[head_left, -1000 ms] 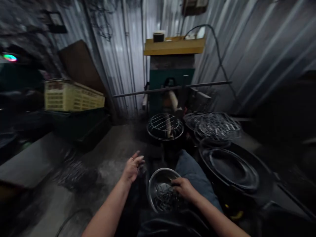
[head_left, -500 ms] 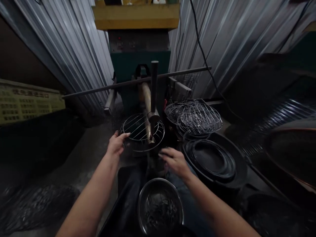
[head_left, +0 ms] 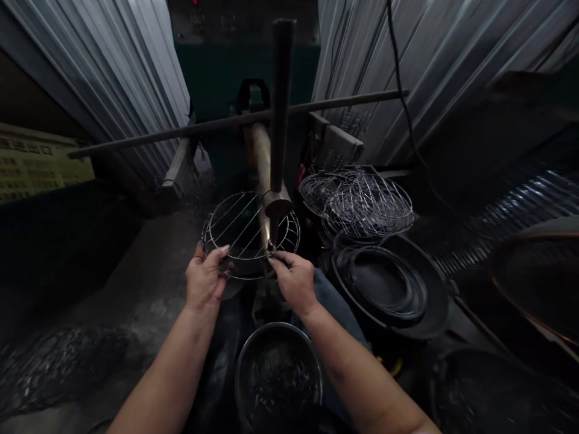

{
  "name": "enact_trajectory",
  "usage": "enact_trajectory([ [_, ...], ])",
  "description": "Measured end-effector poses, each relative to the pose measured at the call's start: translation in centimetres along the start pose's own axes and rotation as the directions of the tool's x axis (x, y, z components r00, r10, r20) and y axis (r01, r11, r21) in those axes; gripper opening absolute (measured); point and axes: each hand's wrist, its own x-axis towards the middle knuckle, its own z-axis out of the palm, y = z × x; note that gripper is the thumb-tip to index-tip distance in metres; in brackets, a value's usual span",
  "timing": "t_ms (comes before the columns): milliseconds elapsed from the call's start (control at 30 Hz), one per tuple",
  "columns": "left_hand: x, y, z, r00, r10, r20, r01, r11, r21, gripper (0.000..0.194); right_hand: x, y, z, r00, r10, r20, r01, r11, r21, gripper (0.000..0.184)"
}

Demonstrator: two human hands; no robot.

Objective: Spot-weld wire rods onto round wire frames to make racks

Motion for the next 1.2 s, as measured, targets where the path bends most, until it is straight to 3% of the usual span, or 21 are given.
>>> enact_trajectory([
  [200, -0.1, -0.4, -0.2, 0.998, 0.059, 0.030, -0.059, 0.998, 0.022, 0.053, -0.5, -0.3, -0.1, 0.997, 0.063, -0.042, -0.058, 0.991, 0.119, 0.020],
  [367, 0.2, -0.4, 0.0, 1.000, -0.006, 0.023, 0.006, 1.000, 0.001, 0.054, -0.5, -0.1, 0.0, 0.997, 0.000, -0.081, 0.007, 0.996, 0.089, 0.020],
  [500, 0.5, -0.3, 0.2, 0.999, 0.009, 0.031, -0.009, 1.000, -0.004, 0.055, -0.3, 0.4, 0.0, 0.994, -0.044, -0.096, 0.049, 0.997, 0.051, 0.019],
  [767, 1.3, 0.0, 1.0, 0.999, -0.033, -0.004, 0.033, 0.999, -0.035, 0.054, 0.8, -0.2, 0.2, 0.996, -0.027, -0.091, 0.027, 1.000, 0.005, 0.018],
  [1033, 2.3, -0.1, 1.0, 0.997, -0.073, -0.032, 0.073, 0.997, -0.005, 0.051, 1.4, -1.3, 0.5, 0.996, 0.082, -0.048, -0.076, 0.991, 0.107, 0.018],
  [1200, 2.3, -0.3, 1.4, 0.994, -0.090, -0.054, 0.091, 0.996, 0.015, 0.040, 0.8, -1.3, -0.7, 0.994, 0.063, 0.090, -0.063, 0.998, 0.002, 0.018],
])
